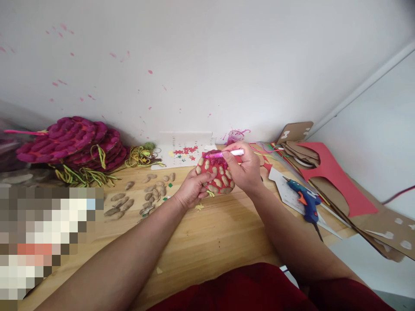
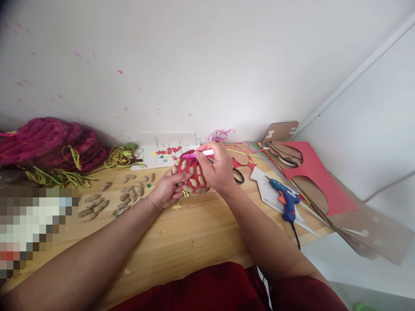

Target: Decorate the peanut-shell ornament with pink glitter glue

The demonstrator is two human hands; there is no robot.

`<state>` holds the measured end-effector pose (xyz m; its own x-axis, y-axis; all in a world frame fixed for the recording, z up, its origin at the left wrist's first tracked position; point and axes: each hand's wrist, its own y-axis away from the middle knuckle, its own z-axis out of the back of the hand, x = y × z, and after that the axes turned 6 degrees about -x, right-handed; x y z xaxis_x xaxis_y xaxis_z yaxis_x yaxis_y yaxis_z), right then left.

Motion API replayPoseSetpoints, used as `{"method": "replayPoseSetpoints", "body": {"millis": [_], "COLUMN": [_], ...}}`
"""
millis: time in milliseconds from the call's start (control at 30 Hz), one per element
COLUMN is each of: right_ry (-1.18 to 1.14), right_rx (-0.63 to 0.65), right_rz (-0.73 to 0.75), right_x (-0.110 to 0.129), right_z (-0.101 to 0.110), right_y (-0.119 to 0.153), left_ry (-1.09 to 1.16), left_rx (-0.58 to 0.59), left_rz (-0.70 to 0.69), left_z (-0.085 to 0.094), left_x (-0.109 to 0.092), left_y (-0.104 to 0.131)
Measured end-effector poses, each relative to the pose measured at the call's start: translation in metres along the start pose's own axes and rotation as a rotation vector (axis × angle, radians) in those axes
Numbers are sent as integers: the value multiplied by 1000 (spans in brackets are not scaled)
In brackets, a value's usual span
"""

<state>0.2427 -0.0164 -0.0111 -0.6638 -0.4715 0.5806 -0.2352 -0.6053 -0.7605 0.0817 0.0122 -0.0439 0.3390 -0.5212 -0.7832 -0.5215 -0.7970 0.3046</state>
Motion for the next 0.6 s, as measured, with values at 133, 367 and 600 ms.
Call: {"method": "replayPoseSetpoints", "body": {"millis": [133, 367, 600], "right_ry": [13, -19, -28], "right_rx": [-6, -8, -58], "right_rz": [3, -8, -78], "right_x": [0, 1, 0], "right_z": [3, 4, 4], "right_y": [-2, -4, -4], "left_ry": [2, -3, -26], "left_rx": [-5, -16, -20], "left_rz": [-6, -7, -7], "left_z": [0, -1, -2], "left_x": [0, 0, 0], "left_y": [0, 0, 1]}}
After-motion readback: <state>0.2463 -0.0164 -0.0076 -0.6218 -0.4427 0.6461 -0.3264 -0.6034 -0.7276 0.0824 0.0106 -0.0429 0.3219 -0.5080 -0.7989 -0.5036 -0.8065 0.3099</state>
